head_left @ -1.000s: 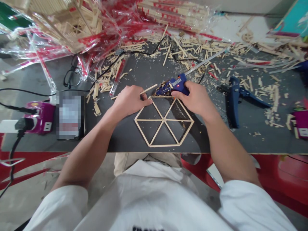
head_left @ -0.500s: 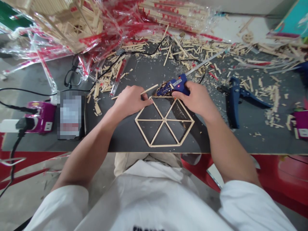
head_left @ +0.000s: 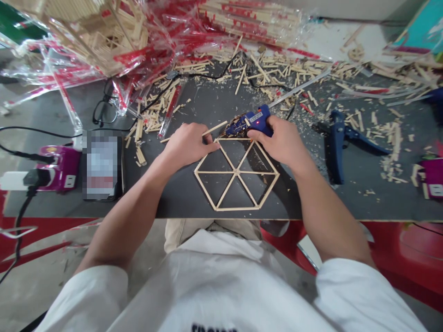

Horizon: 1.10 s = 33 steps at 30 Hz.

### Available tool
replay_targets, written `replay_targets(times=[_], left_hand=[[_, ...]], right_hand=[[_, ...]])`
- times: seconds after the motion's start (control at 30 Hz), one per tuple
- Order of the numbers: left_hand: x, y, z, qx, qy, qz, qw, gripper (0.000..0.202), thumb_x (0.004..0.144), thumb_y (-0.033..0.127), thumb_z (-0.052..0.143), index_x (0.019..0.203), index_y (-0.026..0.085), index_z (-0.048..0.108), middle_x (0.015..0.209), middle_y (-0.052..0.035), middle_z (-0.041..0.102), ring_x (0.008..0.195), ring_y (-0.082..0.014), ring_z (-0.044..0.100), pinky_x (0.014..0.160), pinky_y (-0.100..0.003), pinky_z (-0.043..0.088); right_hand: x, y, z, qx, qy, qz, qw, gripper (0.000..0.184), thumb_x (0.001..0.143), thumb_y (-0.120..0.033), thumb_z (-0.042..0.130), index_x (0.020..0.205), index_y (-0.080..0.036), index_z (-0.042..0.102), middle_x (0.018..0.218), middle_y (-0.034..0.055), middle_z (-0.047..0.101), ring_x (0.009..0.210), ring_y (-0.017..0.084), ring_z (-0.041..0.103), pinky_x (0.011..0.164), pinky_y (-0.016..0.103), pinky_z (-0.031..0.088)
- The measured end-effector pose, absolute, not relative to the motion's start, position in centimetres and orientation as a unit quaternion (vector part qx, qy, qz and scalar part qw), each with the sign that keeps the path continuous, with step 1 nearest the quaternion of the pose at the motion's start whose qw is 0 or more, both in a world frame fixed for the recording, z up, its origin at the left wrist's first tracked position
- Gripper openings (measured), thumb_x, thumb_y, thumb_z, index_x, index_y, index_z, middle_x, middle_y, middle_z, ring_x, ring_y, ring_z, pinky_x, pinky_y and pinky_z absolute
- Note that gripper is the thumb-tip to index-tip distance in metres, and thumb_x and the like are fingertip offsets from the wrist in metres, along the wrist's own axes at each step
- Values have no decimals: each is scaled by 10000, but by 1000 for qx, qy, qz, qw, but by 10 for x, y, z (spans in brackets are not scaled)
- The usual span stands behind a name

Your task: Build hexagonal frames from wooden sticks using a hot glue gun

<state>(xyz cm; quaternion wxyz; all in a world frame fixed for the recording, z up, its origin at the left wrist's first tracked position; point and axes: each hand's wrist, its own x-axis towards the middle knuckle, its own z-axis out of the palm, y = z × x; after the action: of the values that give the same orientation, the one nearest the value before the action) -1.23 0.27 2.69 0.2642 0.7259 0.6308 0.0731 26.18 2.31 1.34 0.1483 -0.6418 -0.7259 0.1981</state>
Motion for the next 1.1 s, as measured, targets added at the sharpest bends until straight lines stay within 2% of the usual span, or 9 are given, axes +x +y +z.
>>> replay_targets(times=[0.4, 0.87, 1.1], left_hand=[[-12, 2, 28, 730, 632, 72, 251, 339, 867, 574, 760, 857, 235, 766, 785, -46, 740, 780, -242, 657, 732, -335, 433], [-10, 2, 28, 729, 634, 71, 250, 331, 870, 563, 765, 862, 232, 776, 807, -48, 760, 801, -246, 673, 750, -334, 448], [-9, 2, 30, 727, 638, 63, 247, 326, 870, 558, 773, 869, 232, 778, 796, -47, 756, 801, -254, 687, 751, -339, 463]], right_hand=[[266, 26, 11, -630, -735, 202, 150, 446, 905, -572, 781, 794, -256, 487, 735, 38, 581, 669, 224, 542, 666, 364, 377], [263, 25, 16, -637, -736, 192, 125, 385, 899, -511, 789, 816, -250, 519, 770, 51, 591, 719, 249, 564, 709, 379, 403], [264, 25, 14, -626, -739, 201, 150, 379, 904, -533, 766, 832, -248, 526, 777, 50, 598, 719, 245, 571, 702, 379, 407]])
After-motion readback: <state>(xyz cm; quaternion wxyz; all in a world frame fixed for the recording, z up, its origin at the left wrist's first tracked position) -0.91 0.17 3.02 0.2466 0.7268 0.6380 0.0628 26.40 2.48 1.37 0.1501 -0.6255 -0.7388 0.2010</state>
